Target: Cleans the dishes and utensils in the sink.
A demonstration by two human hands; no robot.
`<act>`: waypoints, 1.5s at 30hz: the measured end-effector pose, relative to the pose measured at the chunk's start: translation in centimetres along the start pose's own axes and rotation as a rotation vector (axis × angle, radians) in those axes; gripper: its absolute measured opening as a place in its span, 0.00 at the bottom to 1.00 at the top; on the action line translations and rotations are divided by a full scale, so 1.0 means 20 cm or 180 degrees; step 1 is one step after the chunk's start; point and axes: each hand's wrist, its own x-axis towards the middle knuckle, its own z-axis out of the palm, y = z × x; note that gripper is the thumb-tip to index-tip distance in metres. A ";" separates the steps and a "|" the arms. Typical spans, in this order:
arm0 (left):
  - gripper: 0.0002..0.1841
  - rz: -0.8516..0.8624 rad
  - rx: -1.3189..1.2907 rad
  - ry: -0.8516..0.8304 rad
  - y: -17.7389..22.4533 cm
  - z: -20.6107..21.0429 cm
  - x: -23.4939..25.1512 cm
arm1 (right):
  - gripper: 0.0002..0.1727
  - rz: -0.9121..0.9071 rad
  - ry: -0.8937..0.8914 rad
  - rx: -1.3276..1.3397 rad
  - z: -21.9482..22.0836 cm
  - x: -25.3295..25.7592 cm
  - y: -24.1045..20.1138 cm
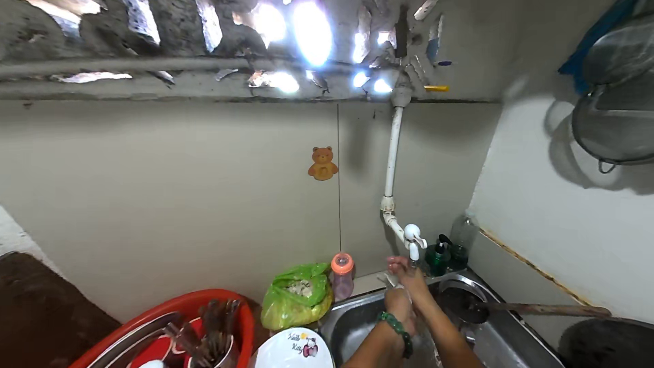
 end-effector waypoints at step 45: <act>0.36 0.1140 0.5421 -0.0024 0.00 -0.27 0.18 | 0.32 0.1306 0.1825 0.1253 -0.16 -0.56 0.27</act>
